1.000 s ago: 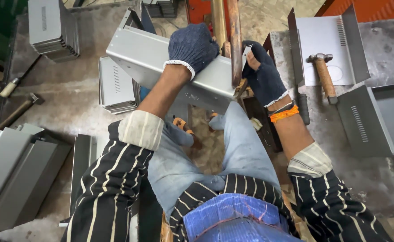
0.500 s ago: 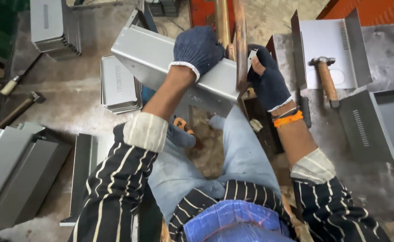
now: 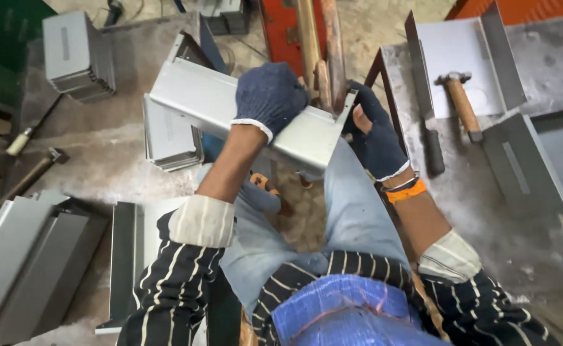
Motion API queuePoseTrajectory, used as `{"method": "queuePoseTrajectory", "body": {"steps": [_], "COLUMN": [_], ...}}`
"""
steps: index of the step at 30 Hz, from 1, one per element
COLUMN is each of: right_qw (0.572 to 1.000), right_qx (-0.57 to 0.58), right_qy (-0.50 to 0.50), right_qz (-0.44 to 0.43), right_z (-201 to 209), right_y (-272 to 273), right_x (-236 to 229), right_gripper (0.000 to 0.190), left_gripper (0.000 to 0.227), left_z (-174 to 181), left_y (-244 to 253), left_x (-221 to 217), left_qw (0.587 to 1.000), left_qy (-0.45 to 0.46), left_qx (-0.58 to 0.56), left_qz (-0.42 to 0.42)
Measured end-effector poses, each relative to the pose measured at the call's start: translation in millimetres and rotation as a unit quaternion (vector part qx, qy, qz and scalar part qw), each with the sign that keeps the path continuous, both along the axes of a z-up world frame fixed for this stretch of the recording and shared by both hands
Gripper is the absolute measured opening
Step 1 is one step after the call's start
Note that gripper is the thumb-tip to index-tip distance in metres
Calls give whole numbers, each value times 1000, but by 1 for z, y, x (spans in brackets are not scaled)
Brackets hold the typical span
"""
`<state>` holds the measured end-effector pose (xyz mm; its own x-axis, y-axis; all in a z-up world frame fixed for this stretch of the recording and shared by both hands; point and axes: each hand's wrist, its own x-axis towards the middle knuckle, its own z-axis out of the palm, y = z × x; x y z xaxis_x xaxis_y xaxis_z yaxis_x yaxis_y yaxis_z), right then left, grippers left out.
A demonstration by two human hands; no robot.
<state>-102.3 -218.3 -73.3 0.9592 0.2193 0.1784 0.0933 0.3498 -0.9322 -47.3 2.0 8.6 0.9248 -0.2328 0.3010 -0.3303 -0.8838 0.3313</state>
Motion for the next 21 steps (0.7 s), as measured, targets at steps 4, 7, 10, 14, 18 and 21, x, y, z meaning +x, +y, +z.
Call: {"method": "queuePoseTrajectory", "body": {"steps": [4,7,10,14,18,21], "right_qw": [988,964,973,990,953,965], "right_qx": [-98,-175,-159,-68,-217,-161], "right_qy": [-110,-180,-150,-107,-130,37], "right_qz": [-56,-92,-76,-60,-165,-202], "right_z": [-18,-27,-48,-123,-59,-63], "right_y": [0,2,-8,-42,-62,-113], "right_x": [-19,-38,-48,-23,-53,-65], "right_gripper": [72,90,99,88,79,62], "left_gripper": [29,28,31,34,47,55], "left_z": [-17,-29,-40,-37,-26,-4], "left_y": [-4,-9,-16,-33,-64,-102], "left_x": [-22,-42,-62,-87,-114,-136], "left_qw": [997,998,999,998,997,993], "left_qy": [-78,-61,-42,-23,-53,48], "left_qx": [-2,-15,-14,-46,-51,-91], "left_qz": [6,8,6,29,8,-58]}}
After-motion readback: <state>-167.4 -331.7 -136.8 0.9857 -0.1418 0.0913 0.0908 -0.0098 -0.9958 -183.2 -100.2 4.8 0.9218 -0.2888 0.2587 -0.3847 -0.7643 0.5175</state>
